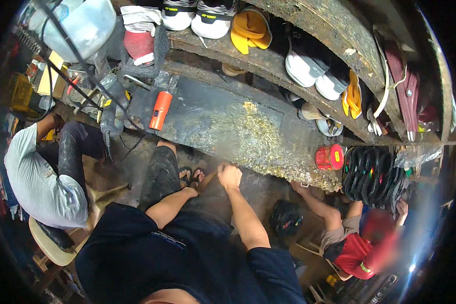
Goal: The person walks to a workbench, handles a small container, then uses a heat gun on the sole of a black and white athletic shoe. They rotate the shoe and inspect the sole and upper by hand after heating.
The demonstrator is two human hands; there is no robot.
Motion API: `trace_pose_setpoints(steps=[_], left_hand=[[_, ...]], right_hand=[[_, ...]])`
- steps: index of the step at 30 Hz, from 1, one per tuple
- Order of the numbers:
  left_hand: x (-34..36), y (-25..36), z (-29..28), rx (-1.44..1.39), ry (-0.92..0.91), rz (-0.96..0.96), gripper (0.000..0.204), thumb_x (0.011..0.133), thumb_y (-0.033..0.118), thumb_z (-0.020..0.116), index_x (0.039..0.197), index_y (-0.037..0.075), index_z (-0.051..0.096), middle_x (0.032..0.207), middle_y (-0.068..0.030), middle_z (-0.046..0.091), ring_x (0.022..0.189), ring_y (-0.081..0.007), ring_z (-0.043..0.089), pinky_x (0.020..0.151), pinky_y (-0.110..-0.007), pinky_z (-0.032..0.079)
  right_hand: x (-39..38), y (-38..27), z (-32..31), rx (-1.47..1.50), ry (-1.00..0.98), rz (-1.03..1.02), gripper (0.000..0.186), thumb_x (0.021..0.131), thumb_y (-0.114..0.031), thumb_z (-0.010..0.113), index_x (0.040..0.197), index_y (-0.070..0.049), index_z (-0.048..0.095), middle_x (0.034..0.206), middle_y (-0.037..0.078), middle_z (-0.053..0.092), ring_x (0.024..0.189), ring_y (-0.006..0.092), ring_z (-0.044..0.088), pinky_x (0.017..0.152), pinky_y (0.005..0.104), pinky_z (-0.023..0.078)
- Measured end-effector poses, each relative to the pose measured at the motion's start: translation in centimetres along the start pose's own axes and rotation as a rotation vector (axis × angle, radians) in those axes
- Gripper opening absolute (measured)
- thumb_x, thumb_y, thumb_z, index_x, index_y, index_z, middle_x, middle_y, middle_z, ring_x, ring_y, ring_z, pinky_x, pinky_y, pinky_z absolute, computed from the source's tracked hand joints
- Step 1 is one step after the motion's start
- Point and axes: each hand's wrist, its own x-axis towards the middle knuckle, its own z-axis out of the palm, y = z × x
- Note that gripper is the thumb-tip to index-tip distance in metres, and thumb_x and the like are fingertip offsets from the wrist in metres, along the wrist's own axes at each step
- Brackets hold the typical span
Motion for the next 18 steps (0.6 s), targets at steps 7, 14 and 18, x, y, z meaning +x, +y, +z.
trace_pose_setpoints(steps=[7,14,18], left_hand=[[3.8,-2.2,-0.4,0.1,0.061,0.058,0.064,0.11,0.039,0.033,0.168,0.013,0.02,0.177,-0.0041,0.019,0.157,-0.0209,0.03,0.127,-0.038,0.024],[7.6,-3.1,0.8,0.164,0.111,0.093,0.061,0.106,0.032,0.04,0.163,0.011,0.033,0.174,-0.0104,0.025,0.153,-0.0259,0.037,0.121,-0.04,0.033],[10.5,-4.1,1.4,0.241,0.102,0.138,0.059,0.104,0.028,0.044,0.16,0.01,0.039,0.173,-0.0139,0.028,0.151,-0.0287,0.041,0.117,-0.041,0.039]], right_hand=[[1.6,0.7,2.6,-0.133,0.09,-0.029,0.043,0.096,-0.044,0.061,0.097,-0.005,0.079,0.092,0.023,0.076,0.083,0.0431,0.074,0.082,0.0537,0.058],[0.1,-0.1,2.0,-0.063,0.167,0.003,0.035,0.095,-0.043,0.064,0.103,-0.014,0.082,0.091,0.02,0.077,0.084,0.042,0.075,0.081,0.0539,0.058],[-0.9,0.1,1.2,-0.035,0.169,0.038,0.038,0.095,-0.043,0.062,0.094,-0.009,0.079,0.091,0.021,0.076,0.086,0.0439,0.073,0.08,0.0553,0.058]])
